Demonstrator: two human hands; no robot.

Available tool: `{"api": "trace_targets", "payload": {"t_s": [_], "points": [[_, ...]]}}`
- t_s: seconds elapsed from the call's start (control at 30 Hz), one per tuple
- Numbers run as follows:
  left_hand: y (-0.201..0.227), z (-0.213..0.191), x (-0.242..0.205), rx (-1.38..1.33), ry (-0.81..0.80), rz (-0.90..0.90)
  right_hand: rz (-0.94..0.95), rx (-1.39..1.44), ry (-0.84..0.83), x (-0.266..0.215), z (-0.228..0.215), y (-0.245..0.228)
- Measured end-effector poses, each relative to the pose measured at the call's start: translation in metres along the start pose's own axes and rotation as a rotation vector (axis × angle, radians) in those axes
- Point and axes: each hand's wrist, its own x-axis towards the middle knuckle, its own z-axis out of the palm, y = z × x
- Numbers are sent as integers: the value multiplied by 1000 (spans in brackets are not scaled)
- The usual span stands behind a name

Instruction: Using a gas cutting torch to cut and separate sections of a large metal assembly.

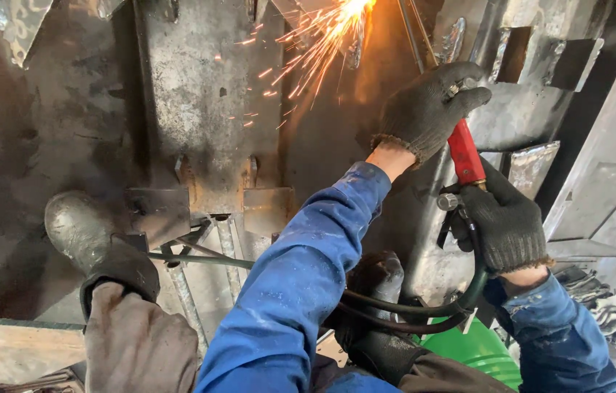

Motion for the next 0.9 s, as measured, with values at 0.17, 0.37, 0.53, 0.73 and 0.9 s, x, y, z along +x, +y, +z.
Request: {"api": "trace_targets", "payload": {"t_s": [0.17,0.37,0.53,0.73,0.9], "points": [[-5,4,1,-94,-22,-5,-9,-52,-6,0,-1,1],[-8,5,4,-125,-22,14,-1,-21,-10,1,0,-2],[-1,1,4,-26,-58,-33,13,-17,-3,-1,2,-8],[-6,3,2,-11,10,28,-18,-53,2,0,-1,0],[-10,7,3,-43,-9,32,0,-13,-8,0,-2,1]]}}
